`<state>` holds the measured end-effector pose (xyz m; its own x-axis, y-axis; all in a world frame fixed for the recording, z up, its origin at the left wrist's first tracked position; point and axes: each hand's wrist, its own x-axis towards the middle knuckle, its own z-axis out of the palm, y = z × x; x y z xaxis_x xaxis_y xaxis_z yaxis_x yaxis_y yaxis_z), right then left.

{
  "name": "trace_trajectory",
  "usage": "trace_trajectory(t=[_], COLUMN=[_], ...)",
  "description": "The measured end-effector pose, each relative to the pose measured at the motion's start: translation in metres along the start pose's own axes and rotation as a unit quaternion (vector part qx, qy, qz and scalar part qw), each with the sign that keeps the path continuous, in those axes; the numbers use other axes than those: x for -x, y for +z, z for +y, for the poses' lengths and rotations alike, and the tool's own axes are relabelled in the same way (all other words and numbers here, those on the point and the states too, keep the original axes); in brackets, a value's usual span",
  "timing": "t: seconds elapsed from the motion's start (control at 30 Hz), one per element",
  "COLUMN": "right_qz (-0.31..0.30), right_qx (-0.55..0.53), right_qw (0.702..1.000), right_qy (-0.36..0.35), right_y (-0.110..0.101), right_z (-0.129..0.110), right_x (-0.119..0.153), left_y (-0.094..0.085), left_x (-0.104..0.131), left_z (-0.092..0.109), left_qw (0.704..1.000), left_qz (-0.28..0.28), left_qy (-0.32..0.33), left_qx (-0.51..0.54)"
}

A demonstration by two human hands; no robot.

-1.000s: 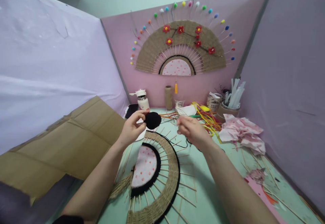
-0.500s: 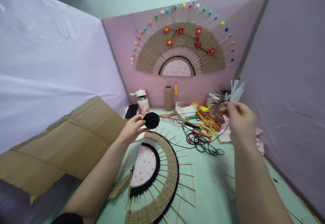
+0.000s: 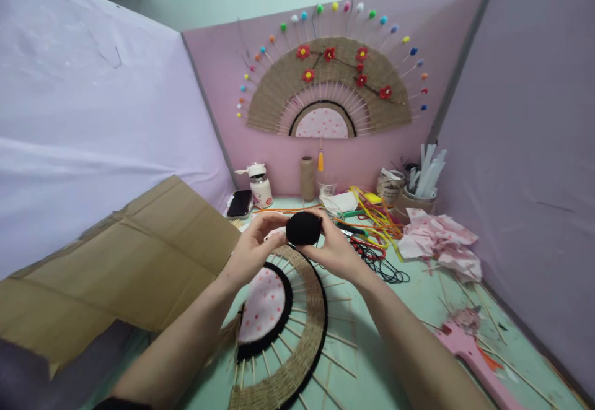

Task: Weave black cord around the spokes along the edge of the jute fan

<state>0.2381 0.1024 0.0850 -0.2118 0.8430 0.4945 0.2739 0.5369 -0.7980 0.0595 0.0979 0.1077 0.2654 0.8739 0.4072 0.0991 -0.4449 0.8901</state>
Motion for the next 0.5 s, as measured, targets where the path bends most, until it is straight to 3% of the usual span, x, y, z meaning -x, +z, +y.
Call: trace_trajectory(t=[0.1, 0.2, 0.5], right_qz=[-0.044, -0.069, -0.113], right_qx=[-0.048, -0.018, 0.034], right_qw=[0.998, 0.997, 0.992], right_qy=[0.001, -0.018, -0.04], right_y=[-0.012, -0.016, -0.012], right_z=[0.002, 0.002, 0.0], right_x=[-0.001, -0.001, 0.001], left_y=[-0.011, -0.016, -0.009], left_x=[-0.004, -0.006, -0.004], left_z=[0.0, 0.0, -0.004], left_qw=[0.999, 0.995, 0.978], left_qz=[0.001, -0.018, -0.06], left_qy=[-0.008, 0.016, 0.068], left_qx=[-0.033, -0.101, -0.186])
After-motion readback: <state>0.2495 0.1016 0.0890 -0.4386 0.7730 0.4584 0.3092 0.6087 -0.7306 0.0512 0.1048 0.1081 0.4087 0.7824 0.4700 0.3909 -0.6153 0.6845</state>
